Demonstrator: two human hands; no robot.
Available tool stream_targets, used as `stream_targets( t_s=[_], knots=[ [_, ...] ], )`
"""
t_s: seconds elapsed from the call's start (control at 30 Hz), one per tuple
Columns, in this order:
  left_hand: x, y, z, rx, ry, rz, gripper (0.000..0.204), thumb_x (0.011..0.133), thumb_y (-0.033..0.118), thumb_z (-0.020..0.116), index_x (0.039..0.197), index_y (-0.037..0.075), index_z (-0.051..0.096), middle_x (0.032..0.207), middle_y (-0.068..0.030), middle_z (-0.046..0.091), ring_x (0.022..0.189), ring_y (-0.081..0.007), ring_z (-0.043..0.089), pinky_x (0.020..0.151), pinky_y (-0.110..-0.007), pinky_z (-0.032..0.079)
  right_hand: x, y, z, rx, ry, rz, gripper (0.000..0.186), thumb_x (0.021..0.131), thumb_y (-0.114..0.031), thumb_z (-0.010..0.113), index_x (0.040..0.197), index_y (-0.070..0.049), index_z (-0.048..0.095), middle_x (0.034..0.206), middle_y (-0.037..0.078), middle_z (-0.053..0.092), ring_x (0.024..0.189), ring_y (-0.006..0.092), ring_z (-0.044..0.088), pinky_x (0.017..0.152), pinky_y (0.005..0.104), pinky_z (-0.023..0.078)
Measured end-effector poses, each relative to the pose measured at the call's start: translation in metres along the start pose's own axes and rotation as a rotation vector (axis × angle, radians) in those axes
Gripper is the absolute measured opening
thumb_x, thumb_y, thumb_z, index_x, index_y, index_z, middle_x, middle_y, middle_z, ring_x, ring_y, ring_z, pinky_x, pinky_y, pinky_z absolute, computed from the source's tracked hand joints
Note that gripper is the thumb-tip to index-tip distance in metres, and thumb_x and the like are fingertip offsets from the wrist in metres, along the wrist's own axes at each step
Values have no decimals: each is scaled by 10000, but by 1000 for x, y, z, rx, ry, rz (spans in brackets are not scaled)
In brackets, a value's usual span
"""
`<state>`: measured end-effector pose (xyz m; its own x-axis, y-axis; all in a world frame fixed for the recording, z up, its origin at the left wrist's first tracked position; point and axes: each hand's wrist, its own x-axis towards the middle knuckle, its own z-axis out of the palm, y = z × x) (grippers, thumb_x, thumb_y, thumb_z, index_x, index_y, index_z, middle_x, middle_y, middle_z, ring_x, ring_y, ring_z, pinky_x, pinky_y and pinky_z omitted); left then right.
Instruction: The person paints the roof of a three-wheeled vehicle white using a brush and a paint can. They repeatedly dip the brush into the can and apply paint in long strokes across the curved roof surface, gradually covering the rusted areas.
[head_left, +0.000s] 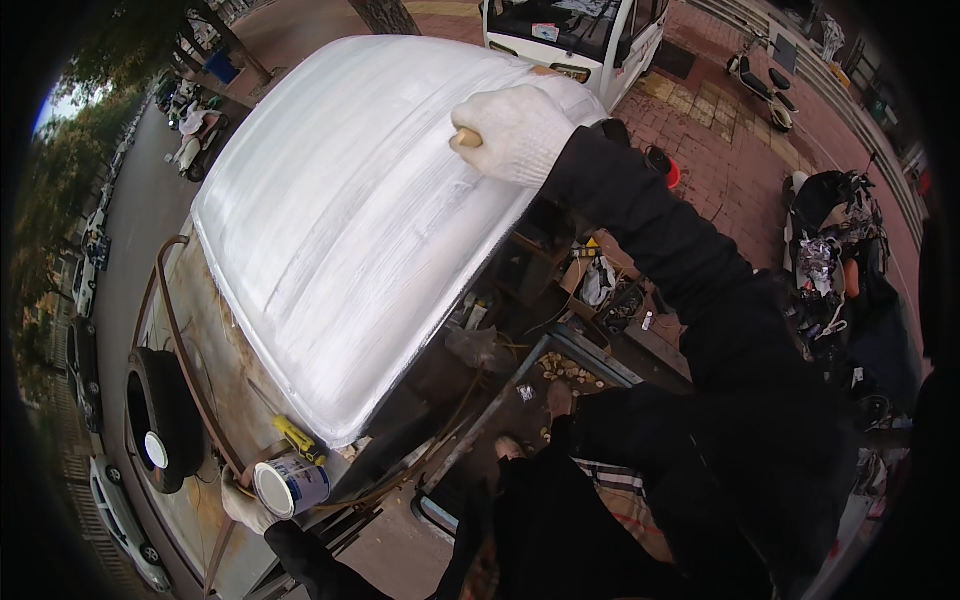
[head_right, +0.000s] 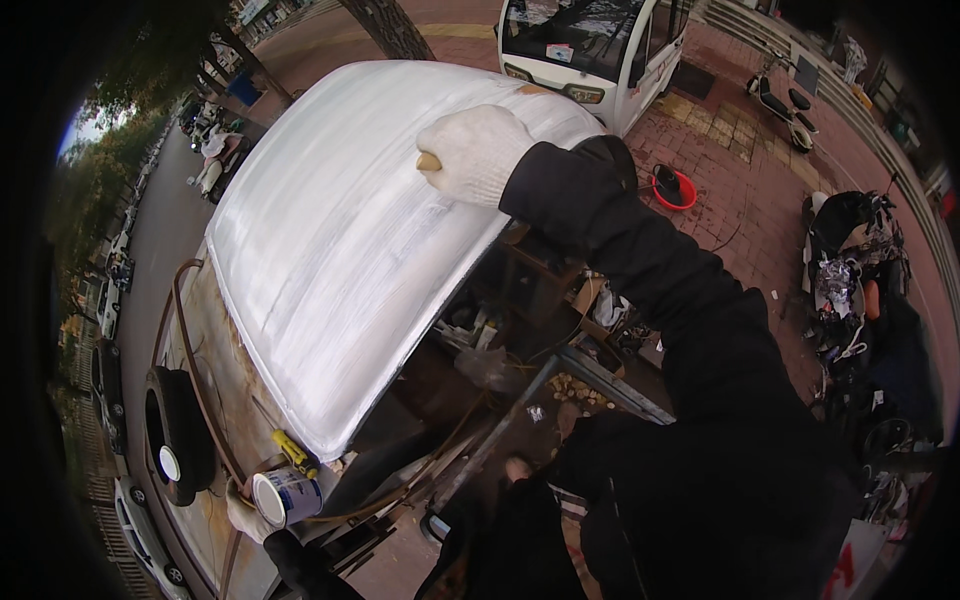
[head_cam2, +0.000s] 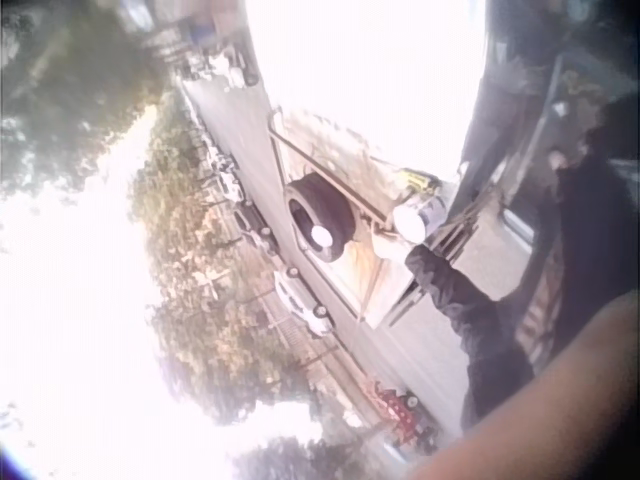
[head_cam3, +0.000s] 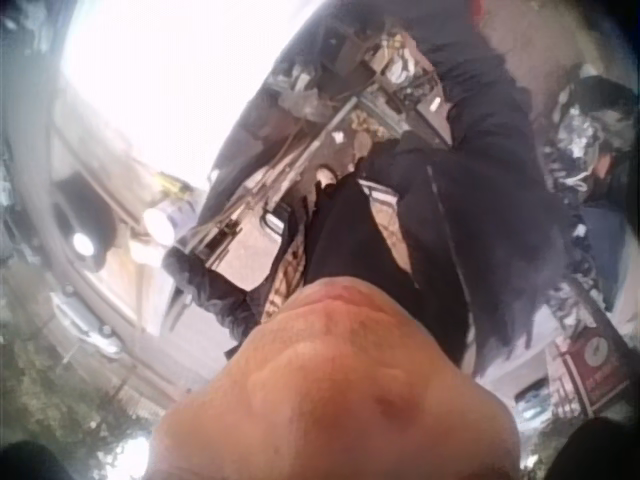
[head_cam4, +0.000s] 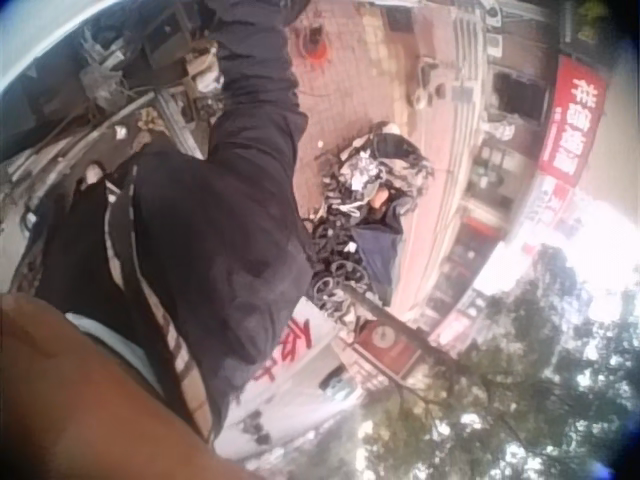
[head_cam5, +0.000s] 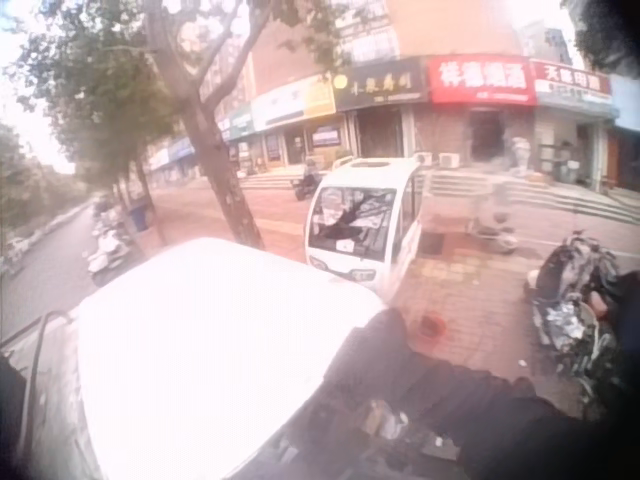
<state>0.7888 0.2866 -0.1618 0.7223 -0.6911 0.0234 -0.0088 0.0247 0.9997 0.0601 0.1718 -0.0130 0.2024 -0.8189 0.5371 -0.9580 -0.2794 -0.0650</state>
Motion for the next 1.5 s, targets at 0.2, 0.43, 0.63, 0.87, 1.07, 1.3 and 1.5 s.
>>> stream_targets(
  t_s=[0.2,0.43,0.63,0.87,1.07,1.3,1.5],
  knots=[
    [-18,0,-3,804,-115,755,460,939,97,771,1378,-26,713,1213,-137,768,1097,-250,714,997,-373,574,-5,-155,-6,304,-138,-182,313,981,-340,695,929,-40,770,895,180,775,819,381,775,764,505,625],
    [-40,13,4,889,-127,840,456,884,8,780,1334,-23,715,1221,-199,758,1111,-303,732,1002,-394,582,-19,-239,1,1072,-72,-134,250,922,-314,692,905,-76,764,767,150,743,751,403,734,747,481,597],
    [-28,16,5,772,-54,557,463,919,163,788,1338,-23,726,1205,-188,766,1128,-310,726,1010,-415,570,-36,-73,-12,1139,-250,516,281,987,-285,754,1064,-18,798,942,127,791,762,185,728,718,326,610],
    [-14,16,-4,507,-74,197,409,1101,244,542,1333,-26,743,1254,-111,743,1105,-218,703,1006,-353,565,-62,160,-3,1096,122,551,288,1019,-260,786,1111,13,782,817,50,732,625,77,644,565,236,532],
    [-7,13,-11,351,-60,64,418,1095,270,533,1315,-28,725,1215,-79,710,1070,-197,676,973,-333,555,-76,272,-5,862,370,739,293,1084,-289,729,1188,-24,793,902,34,768,691,49,645,606,214,487],
    [0,5,-9,151,18,0,400,1078,302,600,1274,-14,749,1194,-86,723,1069,-192,679,977,-343,551,-100,140,23,209,407,389,241,1016,-253,767,1162,-62,777,1011,124,781,925,215,776,864,339,602],
    [-9,10,-5,704,-58,343,384,1092,234,586,1343,-5,749,1192,-89,745,1054,-208,702,982,-348,564,-94,-41,8,378,409,212,111,954,-142,791,952,-60,717,934,130,736,793,311,759,706,378,609]
  ],
)
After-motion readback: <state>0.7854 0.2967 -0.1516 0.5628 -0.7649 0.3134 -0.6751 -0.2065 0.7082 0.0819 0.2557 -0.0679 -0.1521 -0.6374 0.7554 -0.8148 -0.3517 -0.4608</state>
